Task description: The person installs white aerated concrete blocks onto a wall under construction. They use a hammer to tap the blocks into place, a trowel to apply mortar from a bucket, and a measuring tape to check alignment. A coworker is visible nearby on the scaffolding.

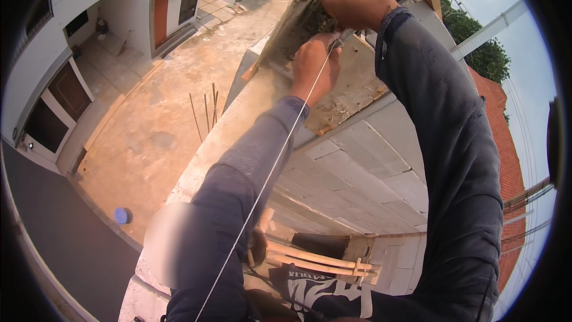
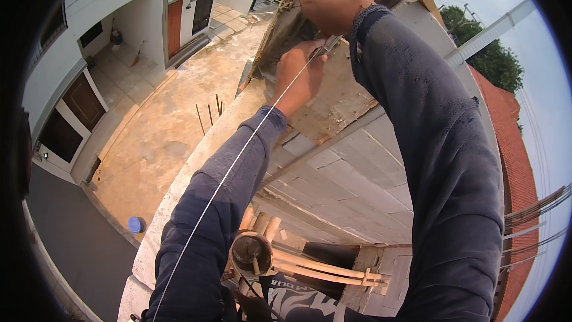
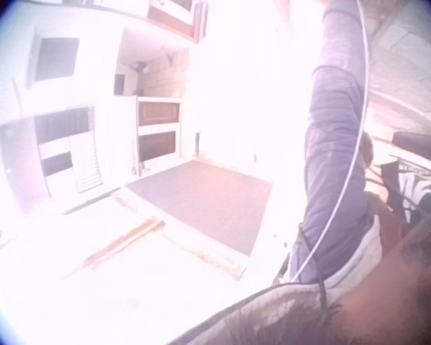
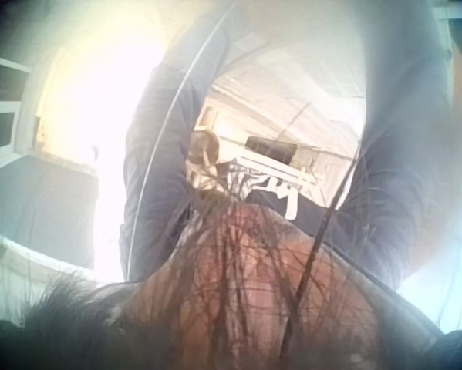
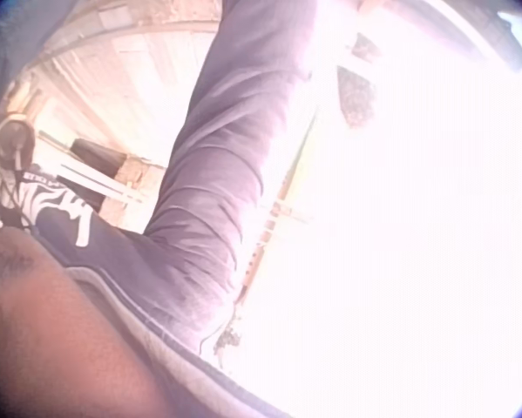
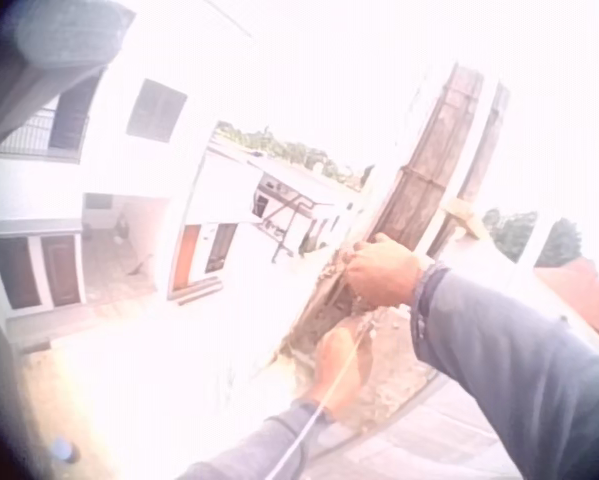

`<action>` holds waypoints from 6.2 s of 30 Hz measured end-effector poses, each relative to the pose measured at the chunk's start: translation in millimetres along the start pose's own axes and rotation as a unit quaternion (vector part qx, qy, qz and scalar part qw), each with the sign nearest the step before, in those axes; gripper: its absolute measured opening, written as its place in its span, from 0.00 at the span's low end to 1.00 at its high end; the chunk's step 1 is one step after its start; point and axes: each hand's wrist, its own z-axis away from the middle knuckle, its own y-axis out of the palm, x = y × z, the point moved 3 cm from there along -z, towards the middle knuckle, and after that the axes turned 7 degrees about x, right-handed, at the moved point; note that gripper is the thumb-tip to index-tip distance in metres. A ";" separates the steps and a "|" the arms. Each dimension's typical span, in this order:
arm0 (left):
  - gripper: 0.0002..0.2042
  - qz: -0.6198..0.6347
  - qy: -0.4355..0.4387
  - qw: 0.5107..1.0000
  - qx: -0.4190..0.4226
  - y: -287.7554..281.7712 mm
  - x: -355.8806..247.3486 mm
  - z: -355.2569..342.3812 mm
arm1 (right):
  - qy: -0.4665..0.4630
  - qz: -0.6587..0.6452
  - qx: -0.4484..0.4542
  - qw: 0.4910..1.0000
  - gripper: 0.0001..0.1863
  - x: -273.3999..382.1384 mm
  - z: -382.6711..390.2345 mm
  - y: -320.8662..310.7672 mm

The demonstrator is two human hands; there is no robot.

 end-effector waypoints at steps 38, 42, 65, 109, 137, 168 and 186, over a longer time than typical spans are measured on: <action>0.17 -0.051 0.066 0.996 0.022 5.9 13.2 -9.3 | 0.180 -0.915 -0.308 0.189 0.13 72.3 72.2 124.6; 0.18 -0.058 0.060 0.996 0.027 6.8 13.6 -7.4 | 0.203 -0.867 -0.350 0.291 0.17 101.8 78.1 140.0; 0.15 -0.066 -0.233 0.948 0.206 -173.5 -121.8 510.4 | -0.025 -0.909 0.158 0.384 0.13 703.0 328.1 -71.0; 0.10 -0.299 -0.418 0.762 -0.394 -540.1 -414.8 923.7 | -0.480 -0.626 -0.494 0.366 0.21 475.0 407.2 -700.3; 0.20 -0.241 -0.536 0.808 -0.038 -513.6 -335.2 877.3 | 0.051 -0.605 -0.169 0.777 0.25 548.8 247.7 -426.9; 0.13 -0.008 -0.733 0.646 0.213 -420.1 -504.7 929.0 | -0.036 -0.718 0.168 0.674 0.15 665.6 339.1 -26.1; 0.14 -0.178 -0.714 0.665 0.127 -386.2 -450.1 798.5 | 0.019 -0.879 0.297 0.372 0.23 945.4 431.2 79.7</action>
